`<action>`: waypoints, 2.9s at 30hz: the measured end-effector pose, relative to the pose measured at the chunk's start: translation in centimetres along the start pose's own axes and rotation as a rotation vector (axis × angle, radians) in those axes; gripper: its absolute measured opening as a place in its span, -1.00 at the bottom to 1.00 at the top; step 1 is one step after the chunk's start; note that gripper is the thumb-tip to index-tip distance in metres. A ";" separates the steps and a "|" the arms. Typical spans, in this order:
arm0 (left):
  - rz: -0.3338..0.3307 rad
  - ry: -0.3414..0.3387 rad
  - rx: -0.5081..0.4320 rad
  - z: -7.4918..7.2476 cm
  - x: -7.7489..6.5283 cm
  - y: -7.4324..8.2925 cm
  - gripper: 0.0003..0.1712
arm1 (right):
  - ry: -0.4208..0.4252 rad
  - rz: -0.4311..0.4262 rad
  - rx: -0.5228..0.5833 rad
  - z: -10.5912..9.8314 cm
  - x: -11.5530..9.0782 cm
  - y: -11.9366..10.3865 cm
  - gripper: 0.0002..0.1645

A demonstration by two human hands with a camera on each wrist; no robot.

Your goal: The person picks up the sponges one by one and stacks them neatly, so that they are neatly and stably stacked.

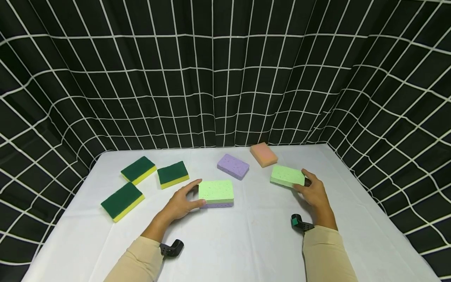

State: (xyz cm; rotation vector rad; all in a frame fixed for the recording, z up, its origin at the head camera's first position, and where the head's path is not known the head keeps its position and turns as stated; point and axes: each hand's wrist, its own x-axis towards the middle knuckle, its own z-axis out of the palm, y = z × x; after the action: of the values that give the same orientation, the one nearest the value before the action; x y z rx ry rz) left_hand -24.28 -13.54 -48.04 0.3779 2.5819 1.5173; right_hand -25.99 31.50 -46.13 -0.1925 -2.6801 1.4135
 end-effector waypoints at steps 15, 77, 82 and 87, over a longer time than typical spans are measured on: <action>0.010 -0.001 -0.020 0.1 0.0 0.0 -0.03 | 0.057 -0.084 0.139 -0.7 -0.5 -1.5 -0.12; 0.021 0.025 -0.019 0.4 0.0 -0.4 -0.06 | -0.110 -0.715 0.318 4.0 -6.7 -16.5 -0.18; 0.025 0.027 -0.015 0.4 0.0 -0.3 -0.06 | -0.132 -0.721 0.333 4.6 -6.7 -16.7 -0.18; 0.038 0.027 -0.027 0.4 0.0 -0.3 -0.06 | -0.156 -0.717 0.331 5.3 -6.9 -17.0 -0.16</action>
State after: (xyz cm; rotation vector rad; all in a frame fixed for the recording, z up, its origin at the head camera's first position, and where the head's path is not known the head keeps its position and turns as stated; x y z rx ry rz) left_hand -24.21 -13.35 -48.55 0.4080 2.5855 1.5792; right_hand -21.07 16.60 -35.32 0.8403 -2.1846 1.5941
